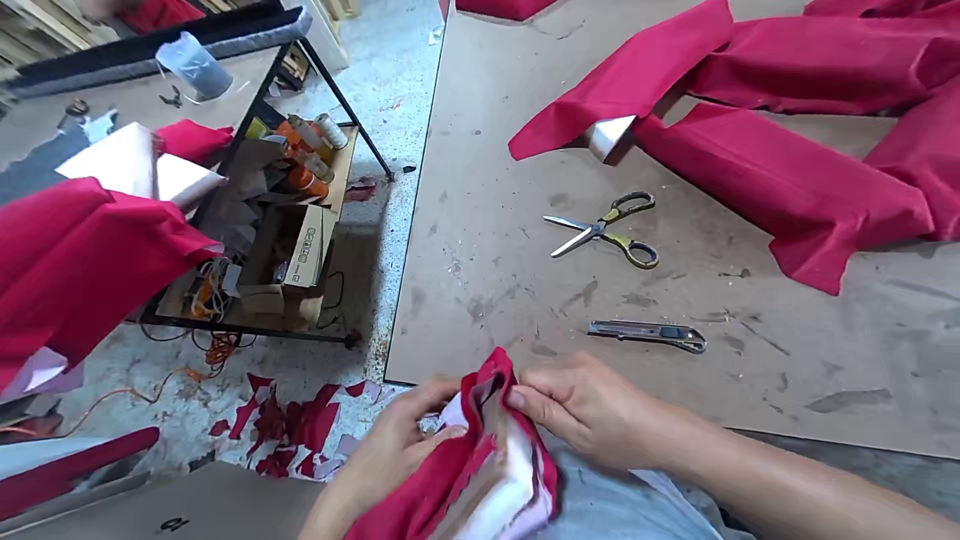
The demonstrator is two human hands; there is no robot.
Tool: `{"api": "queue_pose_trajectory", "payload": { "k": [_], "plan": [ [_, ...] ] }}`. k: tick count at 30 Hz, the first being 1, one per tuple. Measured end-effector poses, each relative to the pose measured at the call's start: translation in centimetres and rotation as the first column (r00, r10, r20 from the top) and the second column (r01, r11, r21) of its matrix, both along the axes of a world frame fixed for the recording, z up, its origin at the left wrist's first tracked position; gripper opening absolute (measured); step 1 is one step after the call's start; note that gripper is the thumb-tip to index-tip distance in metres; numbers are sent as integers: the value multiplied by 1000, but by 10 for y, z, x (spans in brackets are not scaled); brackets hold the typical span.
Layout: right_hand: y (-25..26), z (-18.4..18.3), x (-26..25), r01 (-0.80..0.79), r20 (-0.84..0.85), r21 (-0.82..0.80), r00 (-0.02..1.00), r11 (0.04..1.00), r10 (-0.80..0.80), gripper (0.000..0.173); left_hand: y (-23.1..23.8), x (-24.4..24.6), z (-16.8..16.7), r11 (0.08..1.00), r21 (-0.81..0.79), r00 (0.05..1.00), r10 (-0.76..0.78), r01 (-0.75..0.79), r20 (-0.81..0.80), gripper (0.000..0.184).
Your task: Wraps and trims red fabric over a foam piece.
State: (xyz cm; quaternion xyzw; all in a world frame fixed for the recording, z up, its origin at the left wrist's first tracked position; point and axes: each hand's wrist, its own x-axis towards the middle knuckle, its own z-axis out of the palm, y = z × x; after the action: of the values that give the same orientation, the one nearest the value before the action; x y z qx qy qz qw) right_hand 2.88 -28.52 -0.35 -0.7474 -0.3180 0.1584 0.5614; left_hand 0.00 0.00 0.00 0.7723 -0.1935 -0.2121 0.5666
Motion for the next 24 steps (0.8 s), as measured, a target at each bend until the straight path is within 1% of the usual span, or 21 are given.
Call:
{"api": "queue_pose_trajectory", "payload": {
  "k": [1,2,3,4,5,6,7,8,9,10,11,13,15,16,18,19,21,23,24],
  "plan": [
    [-2,4,-4,-25,-5,-22,1000,999,25,44,5,-4,10,998,62,1000,-19,19,1,67],
    [-3,6,-9,-57,-39,-36,998,998,56,43,5,-12,19,993,89,997,-77,79,-26,84],
    [-2,5,-15,-89,-84,-59,993,994,84,42,-1,-23,23,981,112,987,-149,156,-66,96],
    [0,1,-21,-92,-123,-100,989,991,79,43,-10,-35,22,965,167,979,-188,200,-81,103],
    [3,-3,-25,-54,-154,-156,988,986,30,48,-17,-42,19,956,204,976,-200,213,-83,103],
    [4,-7,-26,13,-179,-231,982,973,-55,54,-19,-45,15,964,206,985,-159,170,-68,97],
    [2,-10,-25,86,-189,-325,970,942,-153,60,-19,-45,9,981,175,996,-81,88,-45,86],
    [-1,-13,-23,122,-197,-438,954,891,-228,67,-18,-45,3,990,144,1000,-5,6,-12,78],
    [-5,-16,-21,107,-230,-537,936,837,-267,71,-16,-46,-1,987,155,999,43,-44,7,78],
    [-7,-23,-17,65,-285,-586,916,808,-281,73,-15,-47,-4,982,178,998,61,-64,24,79],
    [-7,-30,-13,13,-361,-582,891,813,-273,73,-14,-48,-5,977,206,998,51,-59,47,79],
    [-4,-46,-5,-61,-518,-477,826,877,-224,66,-12,-49,-4,967,255,992,-8,-23,122,73],
    [0,-63,0,-66,-618,-299,773,952,-141,56,-9,-48,-4,965,261,980,-47,-5,194,68],
    [1,-71,1,-51,-653,-197,752,979,-92,50,-6,-47,-4,969,246,976,-50,-4,212,69],
    [1,-84,-2,33,-673,-22,738,999,-39,42,-2,-45,-6,976,216,976,-33,-14,215,72],
    [2,-82,-5,67,-666,33,745,997,-28,40,-3,-43,-3,972,235,979,-18,-32,205,74],
    [5,-63,-13,103,-612,80,790,991,-32,38,-13,-37,16,923,375,977,4,-86,213,80],
    [9,-33,-22,86,-481,107,877,991,-24,37,-32,-32,39,854,504,958,-26,-128,287,85],
    [11,-21,-26,73,-366,119,930,990,-25,37,-40,-29,47,825,546,933,-66,-149,354,81]
  ]
}}
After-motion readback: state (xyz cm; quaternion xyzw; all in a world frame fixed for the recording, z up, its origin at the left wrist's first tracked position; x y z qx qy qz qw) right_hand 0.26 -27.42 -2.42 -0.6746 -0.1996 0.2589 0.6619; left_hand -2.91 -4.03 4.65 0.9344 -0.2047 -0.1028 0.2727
